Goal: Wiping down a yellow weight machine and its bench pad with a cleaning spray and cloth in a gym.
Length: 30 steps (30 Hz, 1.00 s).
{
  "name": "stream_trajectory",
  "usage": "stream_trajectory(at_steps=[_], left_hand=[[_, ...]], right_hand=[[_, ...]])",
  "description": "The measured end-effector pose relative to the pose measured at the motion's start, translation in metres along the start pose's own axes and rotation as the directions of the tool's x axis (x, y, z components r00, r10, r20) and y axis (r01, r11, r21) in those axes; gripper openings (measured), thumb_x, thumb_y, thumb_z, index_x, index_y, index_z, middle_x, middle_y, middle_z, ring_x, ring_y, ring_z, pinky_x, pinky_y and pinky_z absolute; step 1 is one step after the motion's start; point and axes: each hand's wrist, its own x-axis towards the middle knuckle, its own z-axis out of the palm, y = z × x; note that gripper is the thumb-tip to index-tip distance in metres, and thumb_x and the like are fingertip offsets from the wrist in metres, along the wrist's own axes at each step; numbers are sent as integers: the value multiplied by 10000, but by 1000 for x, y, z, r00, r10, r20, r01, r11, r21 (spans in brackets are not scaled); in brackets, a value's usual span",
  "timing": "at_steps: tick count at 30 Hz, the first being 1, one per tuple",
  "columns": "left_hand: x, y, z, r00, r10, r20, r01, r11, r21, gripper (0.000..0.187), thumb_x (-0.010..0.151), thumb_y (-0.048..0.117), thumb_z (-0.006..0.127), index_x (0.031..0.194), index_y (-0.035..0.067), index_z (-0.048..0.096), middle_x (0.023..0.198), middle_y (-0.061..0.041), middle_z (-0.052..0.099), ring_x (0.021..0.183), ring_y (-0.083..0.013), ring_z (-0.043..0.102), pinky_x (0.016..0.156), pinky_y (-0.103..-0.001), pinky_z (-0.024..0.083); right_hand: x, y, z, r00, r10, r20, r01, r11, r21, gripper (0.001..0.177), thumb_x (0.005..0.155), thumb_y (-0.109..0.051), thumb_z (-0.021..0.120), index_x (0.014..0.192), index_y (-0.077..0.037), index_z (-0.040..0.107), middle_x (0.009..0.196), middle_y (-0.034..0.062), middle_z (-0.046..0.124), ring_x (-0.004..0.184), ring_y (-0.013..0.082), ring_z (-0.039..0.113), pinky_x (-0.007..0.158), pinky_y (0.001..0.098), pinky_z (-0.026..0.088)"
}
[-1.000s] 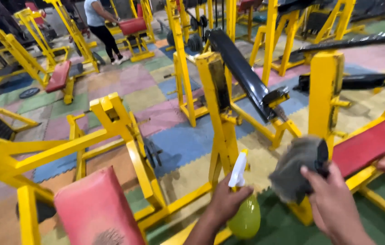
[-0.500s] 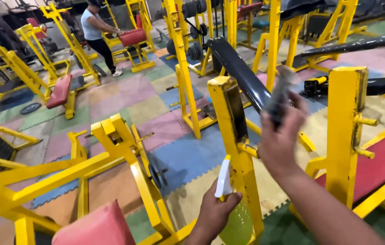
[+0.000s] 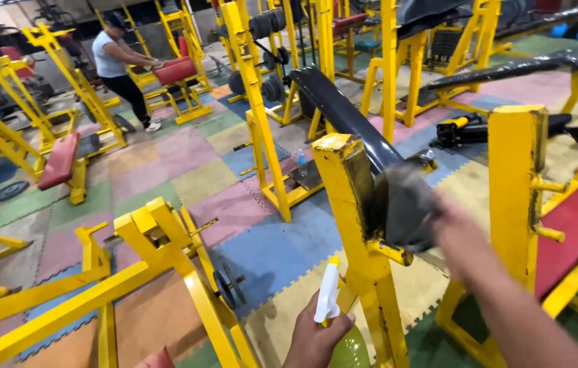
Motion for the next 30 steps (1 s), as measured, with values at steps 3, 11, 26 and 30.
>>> stream_trajectory(at_steps=[3,11,26,30], left_hand=[[0,9,0,999,19,38,-19,1000,10,625,781,150,706,1392,38,632,934,-56,677,843,-155,601,803,-279,480],[-2,20,-5,999,19,34,-18,999,-42,627,787,80,708,1412,105,661,787,-24,631,719,-126,552,716,-247,437],[3,49,9,995,62,83,-58,997,-53,604,773,143,720,1363,33,651,1058,-71,729,938,-161,634,890,-298,475],[18,33,12,996,84,18,-85,994,73,625,805,220,769,1378,12,630,928,-71,783,839,-147,697,823,-259,524]], right_hand=[[5,-21,-9,989,24,-144,84,710,699,393,979,-2,478,1366,-38,540,1239,108,642,1036,177,589,879,265,469],[33,1,63,571,-819,55,817,560,-135,586,842,149,481,1310,-141,680,1585,56,483,1554,299,316,1252,396,287],[80,14,13,994,-63,87,-26,640,768,447,969,25,484,1398,-53,581,1308,104,629,1101,168,577,950,264,445],[79,7,52,938,-295,182,195,884,425,463,942,-4,479,1363,-172,578,1353,22,626,1146,167,575,1022,297,453]])
